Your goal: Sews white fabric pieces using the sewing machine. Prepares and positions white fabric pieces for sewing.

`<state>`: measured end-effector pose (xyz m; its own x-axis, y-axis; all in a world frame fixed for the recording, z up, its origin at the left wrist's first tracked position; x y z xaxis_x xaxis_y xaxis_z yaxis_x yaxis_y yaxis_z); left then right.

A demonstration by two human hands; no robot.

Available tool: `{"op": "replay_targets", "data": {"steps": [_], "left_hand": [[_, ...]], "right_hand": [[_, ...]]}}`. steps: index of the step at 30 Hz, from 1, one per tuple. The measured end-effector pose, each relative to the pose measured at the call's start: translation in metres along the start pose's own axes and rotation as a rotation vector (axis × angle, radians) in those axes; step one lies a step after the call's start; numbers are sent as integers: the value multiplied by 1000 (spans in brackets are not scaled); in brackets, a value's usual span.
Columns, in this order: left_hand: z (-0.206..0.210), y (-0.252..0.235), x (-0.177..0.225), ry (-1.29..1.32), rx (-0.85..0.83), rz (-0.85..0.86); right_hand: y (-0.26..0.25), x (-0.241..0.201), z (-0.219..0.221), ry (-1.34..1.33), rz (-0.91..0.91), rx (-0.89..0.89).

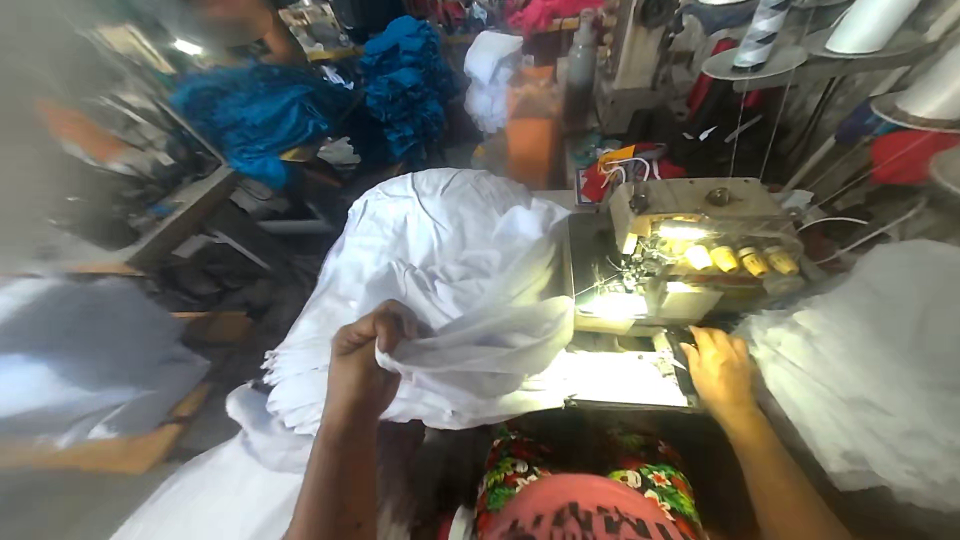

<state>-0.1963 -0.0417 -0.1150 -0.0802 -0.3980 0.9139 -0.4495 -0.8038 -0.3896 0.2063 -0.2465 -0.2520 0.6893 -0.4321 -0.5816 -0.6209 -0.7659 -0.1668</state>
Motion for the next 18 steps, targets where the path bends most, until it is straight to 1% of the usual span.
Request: {"op": "replay_targets", "data": {"steps": [1,4,7,10,11,12,14,16,18], "left_hand": [[1,4,-3,12,-10,0],[4,15,-2,13,-82,61],[10,28,4,-20,-250,171],[18,42,9,-37,-464,288],[21,46,10,-42,-506,305],[22,49,10,-43,-528,309],[22,53,7,-51,-517,299],[22,55,3,-38,-492,290],[23,57,1,-18,-481,281]], "right_hand": [[3,12,2,21,10,12],[9,21,6,84,-120,114],[8,22,9,115,-148,133],[6,25,4,53,-126,133],[7,26,2,29,-119,155],[8,26,-1,2,-101,189],[10,18,-9,-94,-32,278],[11,-2,-14,-278,4,293],[12,-34,-13,-378,-101,229]]}}
Point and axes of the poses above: each hand's wrist, its own y-axis away from the middle knuckle, its own z-axis out of the palm, x = y × z, the point moved 5 cm from there along -y, towards the middle knuckle, and after that the axes turned 15 degrees about -y, right-handed, at the moved point
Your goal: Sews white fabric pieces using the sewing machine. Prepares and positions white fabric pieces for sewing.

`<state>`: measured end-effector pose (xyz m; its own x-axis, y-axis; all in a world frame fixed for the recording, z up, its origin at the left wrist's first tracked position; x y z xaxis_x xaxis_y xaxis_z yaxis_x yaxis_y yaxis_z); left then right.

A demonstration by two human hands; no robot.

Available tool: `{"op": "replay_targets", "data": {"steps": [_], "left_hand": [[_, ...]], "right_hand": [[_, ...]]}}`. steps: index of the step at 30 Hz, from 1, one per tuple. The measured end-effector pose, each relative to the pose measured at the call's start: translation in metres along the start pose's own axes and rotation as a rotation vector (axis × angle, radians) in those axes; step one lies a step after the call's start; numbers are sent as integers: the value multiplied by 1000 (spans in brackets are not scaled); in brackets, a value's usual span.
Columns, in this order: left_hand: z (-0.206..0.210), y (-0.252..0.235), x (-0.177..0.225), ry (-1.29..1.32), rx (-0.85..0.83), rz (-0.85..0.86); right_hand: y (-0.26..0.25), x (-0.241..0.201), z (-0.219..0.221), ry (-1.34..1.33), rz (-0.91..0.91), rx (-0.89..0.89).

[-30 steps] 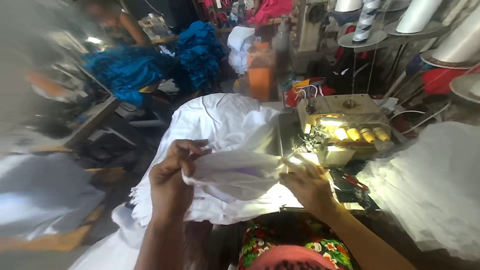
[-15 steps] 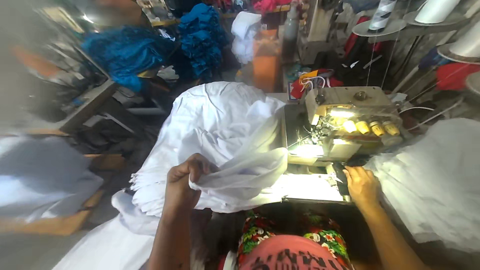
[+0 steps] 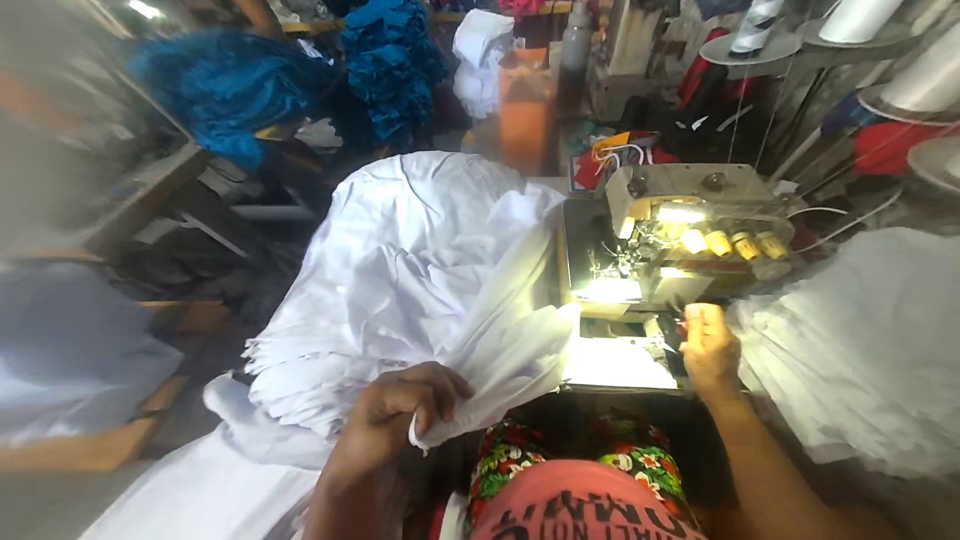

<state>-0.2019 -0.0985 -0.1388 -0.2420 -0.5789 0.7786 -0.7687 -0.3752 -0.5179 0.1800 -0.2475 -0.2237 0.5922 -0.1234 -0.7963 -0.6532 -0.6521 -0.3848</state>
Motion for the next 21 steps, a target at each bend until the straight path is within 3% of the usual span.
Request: {"op": "replay_targets", "data": {"steps": [4,11,15,21], "left_hand": [[2,0,1,13,6,11],[0,0,4,-23,54,-5],[-11,-5,12,-191,181,-65],[-9,-44,37,-414,298,-50]], "right_hand": [[5,-58,45,135,-395,-149],[2,-87,77,90,-496,-168],[6,-61,56,84,-518,-189],[2,47,-8,295,-406,-189]]}}
Point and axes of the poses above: each hand's wrist, its own y-axis away from the middle knuckle, its own z-axis out of the palm, x = y × z, the point moved 5 cm from there along -y, towards the middle knuckle, and after that the axes turned 15 degrees about -y, right-handed, at the moved point
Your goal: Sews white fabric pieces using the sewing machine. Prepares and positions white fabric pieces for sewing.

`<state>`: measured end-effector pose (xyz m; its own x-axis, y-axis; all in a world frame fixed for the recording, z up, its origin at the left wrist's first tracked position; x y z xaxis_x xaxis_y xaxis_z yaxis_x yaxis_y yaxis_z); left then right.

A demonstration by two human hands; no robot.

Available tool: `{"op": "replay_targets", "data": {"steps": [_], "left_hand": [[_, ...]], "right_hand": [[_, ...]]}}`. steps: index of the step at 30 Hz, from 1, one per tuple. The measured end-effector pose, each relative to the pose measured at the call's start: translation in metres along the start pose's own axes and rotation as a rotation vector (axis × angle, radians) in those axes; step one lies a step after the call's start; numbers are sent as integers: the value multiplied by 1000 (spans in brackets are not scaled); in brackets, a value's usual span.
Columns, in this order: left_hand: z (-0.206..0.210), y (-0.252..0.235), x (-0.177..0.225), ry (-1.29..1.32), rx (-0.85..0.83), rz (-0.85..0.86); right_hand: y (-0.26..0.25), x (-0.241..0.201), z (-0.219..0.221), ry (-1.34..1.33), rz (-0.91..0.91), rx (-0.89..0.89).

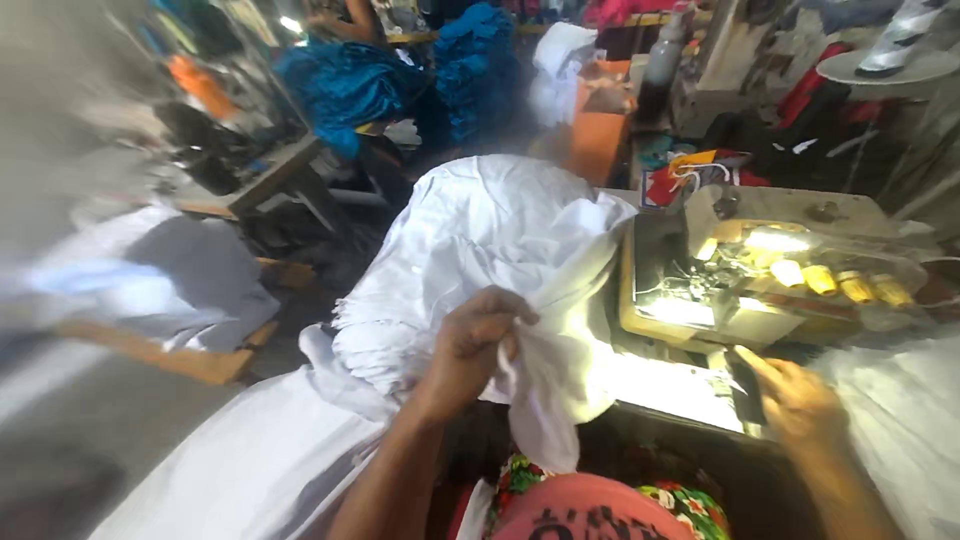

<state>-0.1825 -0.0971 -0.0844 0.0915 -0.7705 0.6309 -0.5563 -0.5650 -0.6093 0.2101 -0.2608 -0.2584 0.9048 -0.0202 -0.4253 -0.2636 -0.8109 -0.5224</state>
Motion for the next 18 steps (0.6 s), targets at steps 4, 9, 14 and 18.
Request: {"op": "replay_targets", "data": {"steps": [4,9,14,18], "left_hand": [[29,-35,27,-95,-37,47],[61,-69,37,-338,-70,79],[93,-85,58,-384,-158,162],[135,-79,83,-388,-209,289]], "right_hand": [[12,42,10,78,5,-26],[0,-66,-18,-167,-78,256],[-9,-201,-22,-931,-147,111],[-25,-201,-1,-1077,-26,162]]}}
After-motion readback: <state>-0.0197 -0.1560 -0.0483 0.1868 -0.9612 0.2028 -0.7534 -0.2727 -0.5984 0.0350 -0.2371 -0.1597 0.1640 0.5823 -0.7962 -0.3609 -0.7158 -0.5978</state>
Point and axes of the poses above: each hand's wrist, its own y-axis away from the middle knuckle, its own z-axis out of the palm, x = y × z, the point moved 5 cm from there along -y, towards the middle knuckle, and after that the axes turned 15 degrees about -y, right-handed, at the moved point
